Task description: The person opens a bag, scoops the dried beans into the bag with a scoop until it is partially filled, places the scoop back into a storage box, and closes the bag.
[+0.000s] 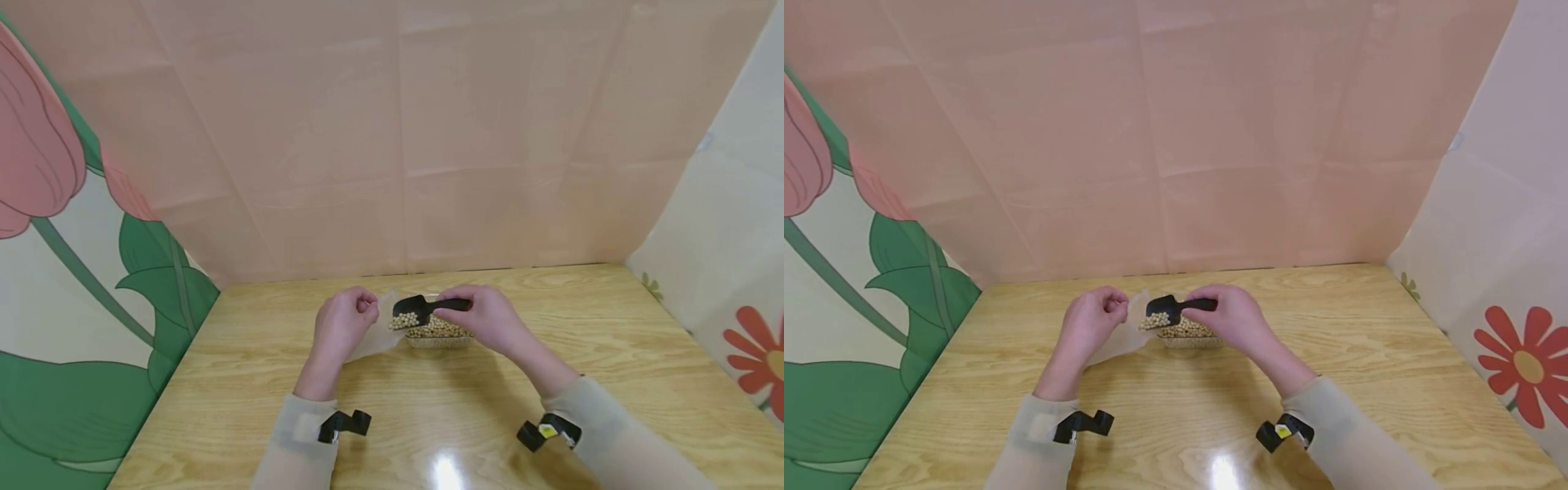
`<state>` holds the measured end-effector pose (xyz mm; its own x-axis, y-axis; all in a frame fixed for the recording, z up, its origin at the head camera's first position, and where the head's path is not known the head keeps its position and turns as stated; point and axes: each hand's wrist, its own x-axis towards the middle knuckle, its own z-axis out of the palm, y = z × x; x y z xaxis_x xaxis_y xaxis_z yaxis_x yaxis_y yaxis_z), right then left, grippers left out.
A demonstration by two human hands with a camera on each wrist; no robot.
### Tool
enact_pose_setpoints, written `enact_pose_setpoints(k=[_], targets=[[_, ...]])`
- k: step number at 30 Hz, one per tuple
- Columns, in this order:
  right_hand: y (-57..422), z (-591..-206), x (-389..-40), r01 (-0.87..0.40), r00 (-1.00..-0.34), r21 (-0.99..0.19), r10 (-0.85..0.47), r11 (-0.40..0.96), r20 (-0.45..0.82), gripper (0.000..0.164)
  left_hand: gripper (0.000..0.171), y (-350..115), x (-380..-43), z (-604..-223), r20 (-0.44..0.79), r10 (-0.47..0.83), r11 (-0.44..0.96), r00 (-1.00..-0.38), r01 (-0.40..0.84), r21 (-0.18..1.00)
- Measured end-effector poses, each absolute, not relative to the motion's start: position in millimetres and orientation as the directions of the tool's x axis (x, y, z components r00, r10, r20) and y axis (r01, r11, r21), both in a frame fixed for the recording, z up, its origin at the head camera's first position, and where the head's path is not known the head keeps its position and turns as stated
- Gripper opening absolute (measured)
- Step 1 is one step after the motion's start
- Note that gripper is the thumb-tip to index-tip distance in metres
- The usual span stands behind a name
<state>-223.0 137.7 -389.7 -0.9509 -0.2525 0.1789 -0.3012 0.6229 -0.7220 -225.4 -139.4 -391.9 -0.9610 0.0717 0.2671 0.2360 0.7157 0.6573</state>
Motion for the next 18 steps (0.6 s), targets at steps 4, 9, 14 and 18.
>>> enact_pose_setpoints(k=[4, 9, 14, 18], targets=[[132.2, -385.7, -219.6, -0.378, -0.926, -0.626, -0.282, 0.682, 0.252, 0.027, 0.011, -139.6, -225.3, -392.2, 0.273, 0.071, 0.718, -0.959, 0.239, 0.653], [126.2, -382.1, -216.8, -0.428, -0.902, -0.541, -0.303, 0.724, 0.308, 0.026, 0.010, -139.8, -225.5, -391.8, 0.276, 0.061, 0.724, -0.959, 0.233, 0.649], [124.8, -381.1, -217.1, -0.426, -0.903, -0.545, -0.298, 0.722, 0.311, 0.026, 0.009, -139.8, -225.4, -391.7, 0.284, 0.059, 0.729, -0.957, 0.236, 0.643], [127.0, -381.5, -216.2, -0.397, -0.918, -0.612, -0.281, 0.684, 0.281, 0.026, 0.009, -139.3, -225.1, -391.3, 0.291, 0.061, 0.724, -0.955, 0.243, 0.646]])
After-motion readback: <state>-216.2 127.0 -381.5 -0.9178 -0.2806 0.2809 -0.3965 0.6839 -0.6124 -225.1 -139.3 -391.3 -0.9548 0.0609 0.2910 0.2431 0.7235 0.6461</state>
